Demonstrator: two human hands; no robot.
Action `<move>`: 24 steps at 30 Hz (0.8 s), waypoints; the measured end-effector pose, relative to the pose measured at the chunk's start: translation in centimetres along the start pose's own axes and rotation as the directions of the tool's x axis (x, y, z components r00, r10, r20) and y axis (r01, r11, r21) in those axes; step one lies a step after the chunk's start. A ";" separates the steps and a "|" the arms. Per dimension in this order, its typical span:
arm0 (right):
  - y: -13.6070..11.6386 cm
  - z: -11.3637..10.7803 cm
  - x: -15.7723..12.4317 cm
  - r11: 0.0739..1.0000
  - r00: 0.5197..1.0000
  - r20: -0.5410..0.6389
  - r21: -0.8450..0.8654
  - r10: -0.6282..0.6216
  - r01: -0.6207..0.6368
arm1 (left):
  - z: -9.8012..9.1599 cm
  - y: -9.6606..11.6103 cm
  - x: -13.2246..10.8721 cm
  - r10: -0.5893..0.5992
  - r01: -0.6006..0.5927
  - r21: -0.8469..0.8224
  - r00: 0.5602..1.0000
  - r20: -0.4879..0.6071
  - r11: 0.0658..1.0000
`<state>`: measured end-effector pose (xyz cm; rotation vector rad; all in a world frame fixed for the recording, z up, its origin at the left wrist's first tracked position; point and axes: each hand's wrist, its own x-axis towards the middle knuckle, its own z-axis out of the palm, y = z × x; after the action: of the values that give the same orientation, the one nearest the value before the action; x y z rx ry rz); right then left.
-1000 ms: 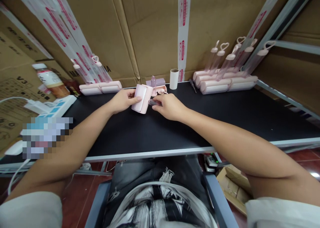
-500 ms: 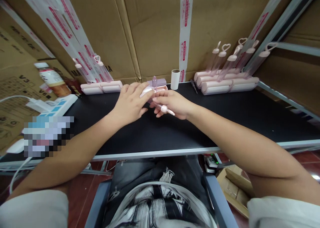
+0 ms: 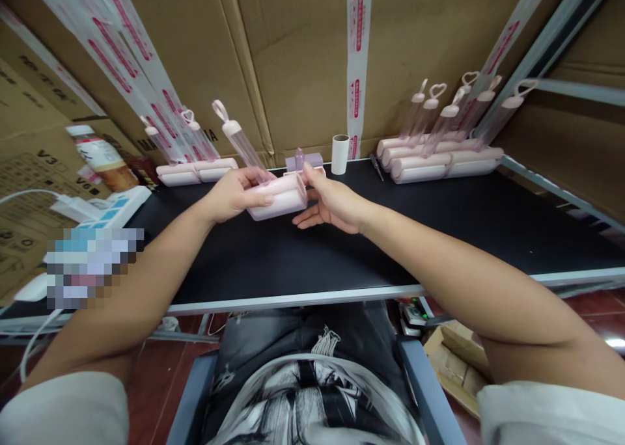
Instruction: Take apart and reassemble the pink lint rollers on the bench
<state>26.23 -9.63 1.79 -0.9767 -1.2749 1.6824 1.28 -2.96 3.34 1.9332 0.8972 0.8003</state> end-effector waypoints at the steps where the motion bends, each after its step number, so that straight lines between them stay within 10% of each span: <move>1: 0.2 0.3 0.0 1.000 1.000 0.013 0.019 0.011 -0.011 | 0.4 0.1 -0.1 0.009 -0.010 0.013 0.999 0.036 1.000; 9: 0.1 0.9 0.1 0.992 0.991 -0.110 0.101 0.080 -0.069 | 1.5 0.8 -0.1 0.096 -0.096 0.044 0.995 0.015 0.994; 24: 0.9 1.1 0.1 0.997 1.000 0.007 0.070 0.015 -0.016 | 1.5 2.5 -1.0 0.169 -0.191 -0.112 0.969 -0.179 0.975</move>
<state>25.08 -10.07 1.08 -0.9422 -1.2070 1.7321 2.60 -5.34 4.65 1.8728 0.7545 1.1157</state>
